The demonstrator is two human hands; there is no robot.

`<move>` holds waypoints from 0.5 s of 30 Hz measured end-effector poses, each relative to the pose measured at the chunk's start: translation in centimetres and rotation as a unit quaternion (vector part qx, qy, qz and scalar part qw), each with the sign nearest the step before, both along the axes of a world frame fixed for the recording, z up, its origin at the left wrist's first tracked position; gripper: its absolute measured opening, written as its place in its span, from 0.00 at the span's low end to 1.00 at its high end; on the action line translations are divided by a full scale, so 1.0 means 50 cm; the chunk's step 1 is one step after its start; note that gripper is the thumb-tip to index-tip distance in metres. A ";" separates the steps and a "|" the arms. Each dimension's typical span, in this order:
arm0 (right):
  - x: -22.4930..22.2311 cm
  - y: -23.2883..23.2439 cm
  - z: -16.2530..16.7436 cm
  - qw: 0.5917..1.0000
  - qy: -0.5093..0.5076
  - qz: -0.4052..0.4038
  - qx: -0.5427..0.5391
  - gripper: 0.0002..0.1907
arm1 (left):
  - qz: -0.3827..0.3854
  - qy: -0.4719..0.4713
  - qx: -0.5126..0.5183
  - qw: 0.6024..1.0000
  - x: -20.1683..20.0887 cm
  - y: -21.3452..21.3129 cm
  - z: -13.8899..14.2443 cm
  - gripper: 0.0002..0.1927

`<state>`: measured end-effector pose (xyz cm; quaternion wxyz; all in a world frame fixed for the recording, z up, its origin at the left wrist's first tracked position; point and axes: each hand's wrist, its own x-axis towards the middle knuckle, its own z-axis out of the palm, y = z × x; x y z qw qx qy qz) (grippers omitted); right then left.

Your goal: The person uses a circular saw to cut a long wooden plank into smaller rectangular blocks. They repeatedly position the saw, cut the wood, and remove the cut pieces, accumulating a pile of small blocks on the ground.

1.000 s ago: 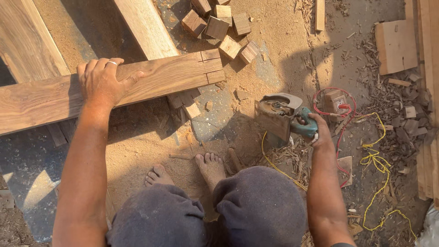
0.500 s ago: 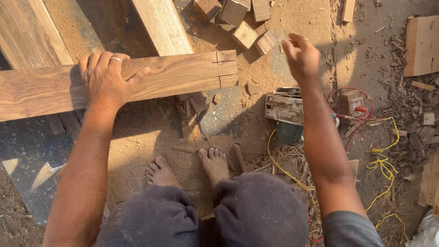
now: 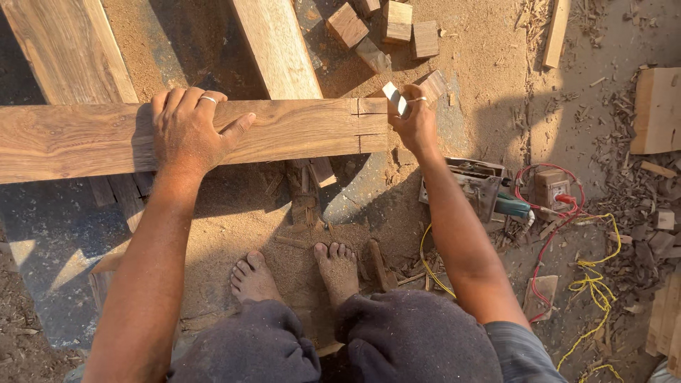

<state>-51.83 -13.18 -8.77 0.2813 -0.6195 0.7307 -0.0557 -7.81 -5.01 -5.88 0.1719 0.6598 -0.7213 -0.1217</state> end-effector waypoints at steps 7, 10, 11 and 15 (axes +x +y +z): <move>-0.026 0.092 0.103 0.869 -0.435 -0.237 -0.024 0.32 | 0.010 -0.003 -0.010 1.000 -0.005 -0.001 0.010 0.35; 0.017 0.084 0.161 0.915 -0.371 -0.133 -0.088 0.25 | 0.013 -0.003 -0.010 1.000 -0.006 0.002 0.007 0.35; 0.031 0.076 0.189 0.937 -0.316 -0.060 -0.135 0.21 | 0.013 -0.004 -0.011 1.000 -0.006 0.003 0.006 0.35; 0.054 0.069 0.333 0.893 -0.311 0.046 -0.323 0.41 | 0.010 -0.009 -0.020 1.000 -0.005 0.003 -0.003 0.35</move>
